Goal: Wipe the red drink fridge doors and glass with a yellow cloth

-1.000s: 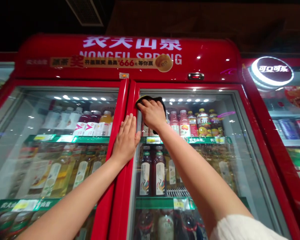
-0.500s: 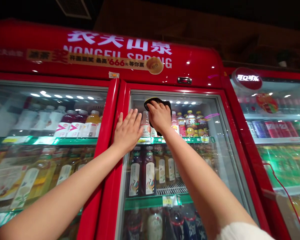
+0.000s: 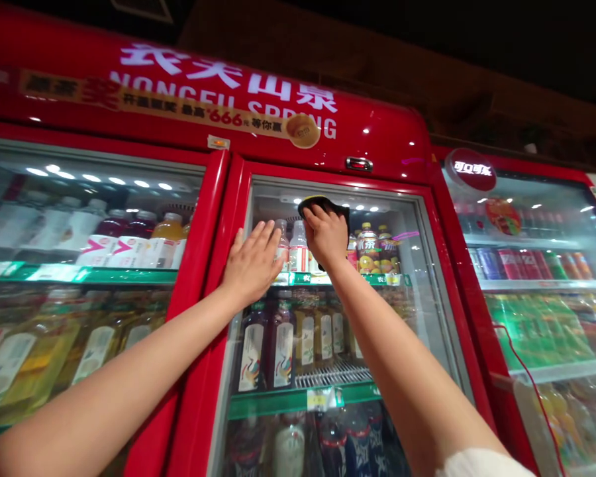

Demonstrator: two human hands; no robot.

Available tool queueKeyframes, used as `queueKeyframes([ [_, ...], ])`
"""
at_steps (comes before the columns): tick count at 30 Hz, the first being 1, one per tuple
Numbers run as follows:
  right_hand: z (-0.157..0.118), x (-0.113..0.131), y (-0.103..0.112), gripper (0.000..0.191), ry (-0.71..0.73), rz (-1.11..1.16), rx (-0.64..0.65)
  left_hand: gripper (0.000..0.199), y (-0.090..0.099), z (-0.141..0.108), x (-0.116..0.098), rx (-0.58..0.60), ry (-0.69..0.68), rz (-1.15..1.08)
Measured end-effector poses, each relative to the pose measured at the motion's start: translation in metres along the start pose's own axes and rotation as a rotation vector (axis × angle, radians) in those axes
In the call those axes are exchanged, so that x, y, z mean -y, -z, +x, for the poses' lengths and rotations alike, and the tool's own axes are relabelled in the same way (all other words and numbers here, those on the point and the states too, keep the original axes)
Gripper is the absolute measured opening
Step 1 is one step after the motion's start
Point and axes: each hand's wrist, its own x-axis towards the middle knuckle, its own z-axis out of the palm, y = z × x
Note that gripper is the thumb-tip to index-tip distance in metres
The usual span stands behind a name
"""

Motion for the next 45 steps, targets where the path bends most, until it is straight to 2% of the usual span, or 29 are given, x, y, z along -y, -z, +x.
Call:
queueKeyframes([
  [3,-0.022,-0.010,0.016,0.044,0.212,0.002,0.129,0.056,0.001,0.010,-0.013,0.018,-0.007,-0.048],
  [5,-0.031,-0.030,0.026,0.045,0.241,-0.010,0.172,0.056,0.000,0.016,-0.019,0.024,-0.026,-0.075],
  [7,-0.028,-0.050,0.027,0.046,0.150,-0.043,0.158,0.057,-0.003,0.021,-0.024,0.021,-0.042,-0.097],
  [9,-0.013,-0.059,0.022,0.047,0.014,-0.081,0.132,0.059,-0.009,0.023,-0.029,-0.006,-0.039,-0.114],
  [12,0.019,-0.052,0.011,0.048,-0.128,-0.112,0.137,0.062,-0.017,0.025,-0.037,-0.056,0.001,-0.129],
  [15,0.027,-0.036,0.009,0.047,-0.073,-0.078,0.147,0.063,-0.020,0.026,-0.045,-0.063,0.036,-0.113],
  [18,-0.001,-0.038,0.020,0.045,0.117,-0.032,0.166,0.063,-0.021,0.026,-0.052,-0.066,0.061,-0.089],
  [20,-0.029,-0.054,0.030,0.044,0.212,-0.016,0.188,0.061,-0.022,0.026,-0.057,-0.067,0.066,-0.087],
  [22,-0.051,-0.077,0.038,0.044,0.234,-0.010,0.188,0.060,-0.024,0.025,-0.060,-0.054,0.044,-0.088],
  [24,-0.056,-0.101,0.039,0.043,0.166,-0.025,0.155,0.059,-0.026,0.024,-0.064,-0.039,0.005,-0.085],
  [26,-0.046,-0.116,0.034,0.044,0.030,-0.051,0.093,0.059,-0.028,0.023,-0.068,-0.029,-0.023,-0.078],
  [28,-0.026,-0.117,0.024,0.044,-0.108,-0.069,0.031,0.059,-0.028,0.024,-0.073,-0.024,-0.019,-0.070],
  [30,-0.010,-0.105,0.018,0.044,-0.173,-0.072,0.010,0.058,-0.029,0.026,-0.078,-0.021,-0.001,-0.065],
  [32,-0.008,-0.089,0.018,0.045,-0.126,-0.065,0.046,0.059,-0.029,0.029,-0.084,-0.034,0.006,-0.065],
  [34,-0.020,-0.081,0.025,0.045,0.002,-0.052,0.110,0.060,-0.029,0.033,-0.088,-0.053,0.001,-0.073],
  [36,-0.041,-0.086,0.036,0.045,0.129,-0.034,0.167,0.060,-0.030,0.035,-0.091,-0.061,-0.008,-0.081],
  [38,-0.058,-0.102,0.045,0.045,0.184,-0.020,0.200,0.059,-0.031,0.037,-0.093,-0.051,-0.016,-0.083],
  [40,-0.062,-0.122,0.048,0.044,0.128,-0.029,0.195,0.058,-0.031,0.037,-0.095,-0.039,-0.024,-0.078],
  [42,-0.054,-0.134,0.046,0.045,-0.010,-0.059,0.163,0.057,-0.032,0.038,-0.096,-0.037,-0.030,-0.074],
  [45,-0.033,-0.131,0.038,0.047,-0.188,-0.102,0.122,0.056,-0.033,0.040,-0.100,-0.044,-0.027,-0.072],
])
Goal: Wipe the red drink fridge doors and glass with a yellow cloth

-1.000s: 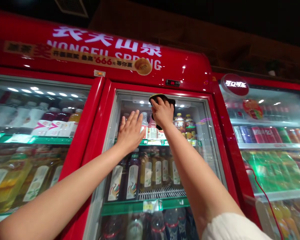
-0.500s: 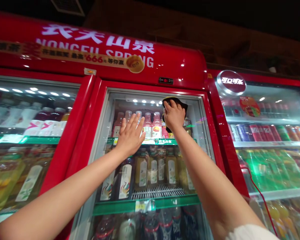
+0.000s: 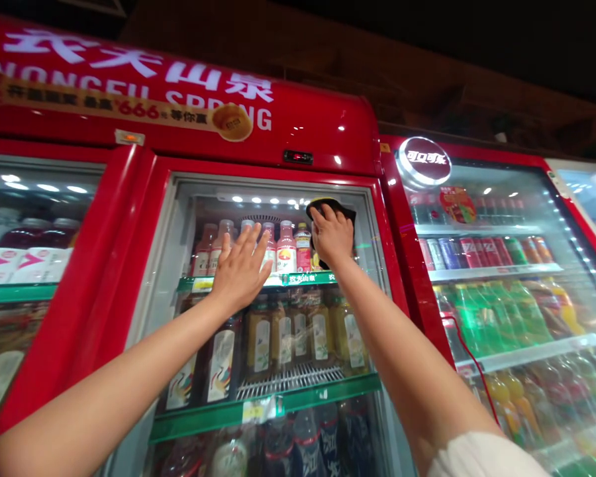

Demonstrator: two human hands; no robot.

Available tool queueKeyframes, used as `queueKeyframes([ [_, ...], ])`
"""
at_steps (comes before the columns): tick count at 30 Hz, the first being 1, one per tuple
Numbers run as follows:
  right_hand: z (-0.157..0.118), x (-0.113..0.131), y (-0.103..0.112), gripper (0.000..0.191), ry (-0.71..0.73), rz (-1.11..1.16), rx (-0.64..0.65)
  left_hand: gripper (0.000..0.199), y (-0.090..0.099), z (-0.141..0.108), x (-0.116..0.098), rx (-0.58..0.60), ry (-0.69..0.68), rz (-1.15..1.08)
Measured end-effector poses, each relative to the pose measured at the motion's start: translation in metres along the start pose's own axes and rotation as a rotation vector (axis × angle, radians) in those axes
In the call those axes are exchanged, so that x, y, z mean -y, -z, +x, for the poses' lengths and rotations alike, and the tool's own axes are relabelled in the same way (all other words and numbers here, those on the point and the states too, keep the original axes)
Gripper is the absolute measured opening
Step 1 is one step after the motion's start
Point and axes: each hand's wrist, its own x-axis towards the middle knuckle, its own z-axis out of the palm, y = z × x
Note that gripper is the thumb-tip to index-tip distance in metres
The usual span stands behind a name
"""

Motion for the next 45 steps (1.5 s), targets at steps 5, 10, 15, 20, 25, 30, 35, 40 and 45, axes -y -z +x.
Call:
queueKeyframes([
  [5,-0.018,0.024,0.006,0.047,0.164,-0.020,0.042,0.061,-0.007,0.005,-0.010,-0.045,0.000,-0.030],
  [10,-0.027,0.006,0.010,0.045,0.283,0.015,0.079,0.061,-0.015,0.011,-0.022,-0.083,-0.023,-0.047],
  [15,0.013,-0.031,0.003,0.047,0.053,0.031,0.024,0.056,-0.016,0.012,-0.029,-0.069,-0.036,-0.016],
  [20,-0.020,-0.045,0.003,0.047,-0.047,0.034,-0.055,0.055,-0.016,0.005,-0.030,-0.063,-0.005,0.001],
  [25,-0.044,-0.023,0.004,0.046,0.001,0.005,-0.015,0.055,-0.017,0.007,-0.038,-0.051,0.000,0.023],
  [30,0.000,-0.028,0.007,0.046,0.123,0.011,0.030,0.056,-0.015,0.019,-0.053,-0.042,-0.013,0.046],
  [35,-0.005,-0.049,0.013,0.046,-0.071,0.019,0.013,0.057,-0.017,0.018,-0.062,-0.023,0.019,0.046],
  [40,-0.035,-0.037,0.013,0.047,-0.063,0.020,0.035,0.058,-0.023,0.013,-0.070,-0.032,0.001,0.027],
  [45,-0.003,-0.050,0.012,0.047,0.075,0.040,0.064,0.057,-0.030,0.021,-0.084,-0.032,-0.012,0.020],
])
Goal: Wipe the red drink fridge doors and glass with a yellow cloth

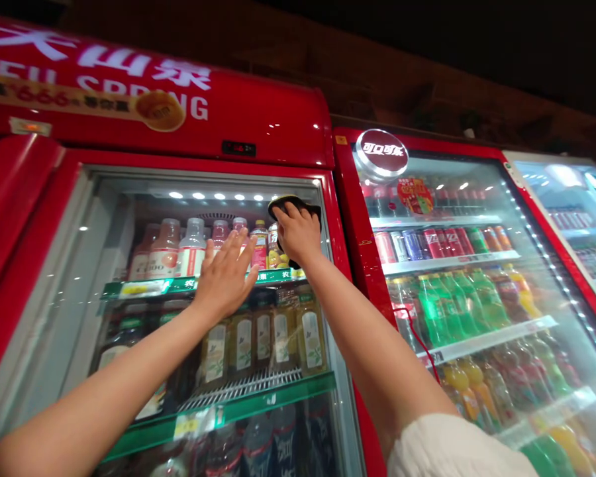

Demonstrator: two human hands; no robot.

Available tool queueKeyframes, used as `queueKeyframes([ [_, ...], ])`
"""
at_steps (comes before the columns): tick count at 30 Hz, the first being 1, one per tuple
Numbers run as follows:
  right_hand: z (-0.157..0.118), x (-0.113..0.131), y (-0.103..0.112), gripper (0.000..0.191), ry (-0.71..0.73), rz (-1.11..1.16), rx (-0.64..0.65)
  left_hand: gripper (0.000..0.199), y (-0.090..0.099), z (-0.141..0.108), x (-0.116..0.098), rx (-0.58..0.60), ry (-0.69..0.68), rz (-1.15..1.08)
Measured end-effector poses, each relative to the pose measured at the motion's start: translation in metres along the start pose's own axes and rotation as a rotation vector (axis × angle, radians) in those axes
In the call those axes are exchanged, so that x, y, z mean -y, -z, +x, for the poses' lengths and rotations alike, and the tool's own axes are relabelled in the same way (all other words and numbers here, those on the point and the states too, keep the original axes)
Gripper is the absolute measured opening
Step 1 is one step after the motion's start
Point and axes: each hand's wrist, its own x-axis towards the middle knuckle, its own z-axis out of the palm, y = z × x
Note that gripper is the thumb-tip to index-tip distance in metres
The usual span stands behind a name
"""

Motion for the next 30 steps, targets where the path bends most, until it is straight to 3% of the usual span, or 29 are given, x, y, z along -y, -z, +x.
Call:
queueKeyframes([
  [4,0.001,-0.021,0.002,0.047,-0.082,-0.028,-0.019,0.057,-0.004,0.000,-0.008,-0.033,0.010,-0.035],
  [7,-0.024,-0.019,0.001,0.048,-0.168,-0.063,-0.037,0.057,-0.005,-0.004,-0.010,-0.044,0.017,-0.066],
  [10,-0.036,-0.014,0.002,0.049,-0.120,-0.065,-0.015,0.057,-0.006,-0.004,-0.012,-0.041,0.023,-0.081],
  [17,0.005,-0.036,0.007,0.048,-0.086,-0.041,-0.026,0.057,-0.009,0.007,-0.021,-0.022,0.041,-0.099],
  [24,-0.042,-0.040,0.004,0.049,-0.140,-0.081,-0.044,0.058,-0.007,-0.005,-0.028,-0.015,0.016,-0.140],
  [26,-0.036,-0.044,0.003,0.049,-0.146,-0.081,-0.042,0.060,-0.008,-0.006,-0.031,0.000,0.000,-0.143],
  [30,0.001,-0.057,0.003,0.049,-0.156,-0.071,-0.023,0.062,-0.011,-0.003,-0.034,0.015,-0.021,-0.139],
])
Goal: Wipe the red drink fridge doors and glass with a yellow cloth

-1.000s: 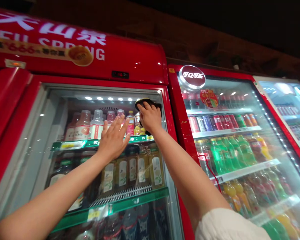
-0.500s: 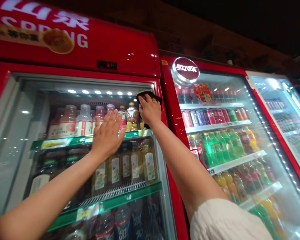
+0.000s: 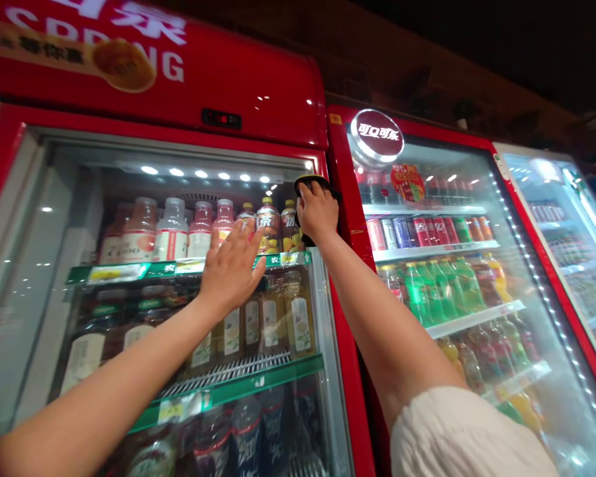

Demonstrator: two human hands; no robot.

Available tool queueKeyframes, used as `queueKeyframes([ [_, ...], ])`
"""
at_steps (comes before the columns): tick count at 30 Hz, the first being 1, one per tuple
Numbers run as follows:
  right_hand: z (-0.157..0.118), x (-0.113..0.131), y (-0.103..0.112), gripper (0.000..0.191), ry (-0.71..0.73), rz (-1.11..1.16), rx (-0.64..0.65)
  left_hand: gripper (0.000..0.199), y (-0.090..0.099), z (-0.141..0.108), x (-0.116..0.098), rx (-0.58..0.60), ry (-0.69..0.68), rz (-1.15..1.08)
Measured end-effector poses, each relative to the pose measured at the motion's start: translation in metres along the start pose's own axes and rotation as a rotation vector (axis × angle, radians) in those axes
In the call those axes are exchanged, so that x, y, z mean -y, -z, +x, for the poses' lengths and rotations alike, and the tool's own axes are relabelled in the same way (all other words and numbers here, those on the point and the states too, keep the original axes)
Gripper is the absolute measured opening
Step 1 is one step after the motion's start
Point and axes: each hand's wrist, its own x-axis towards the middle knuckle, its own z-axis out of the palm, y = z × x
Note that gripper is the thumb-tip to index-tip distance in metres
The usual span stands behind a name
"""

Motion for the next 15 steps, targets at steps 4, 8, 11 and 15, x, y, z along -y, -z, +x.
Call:
queueKeyframes([
  [4,-0.009,-0.005,0.001,0.050,0.036,0.001,-0.010,0.060,0.001,-0.001,-0.003,-0.004,0.008,-0.004],
  [8,-0.058,-0.007,0.004,0.050,0.057,-0.024,-0.005,0.066,0.002,-0.007,-0.007,-0.012,0.016,-0.036],
  [11,-0.062,-0.010,0.005,0.050,0.065,-0.024,0.028,0.069,0.000,-0.008,-0.008,-0.025,0.005,-0.051],
  [15,-0.026,-0.012,0.007,0.050,0.062,-0.007,0.064,0.067,-0.001,-0.005,-0.010,-0.010,0.007,-0.045],
])
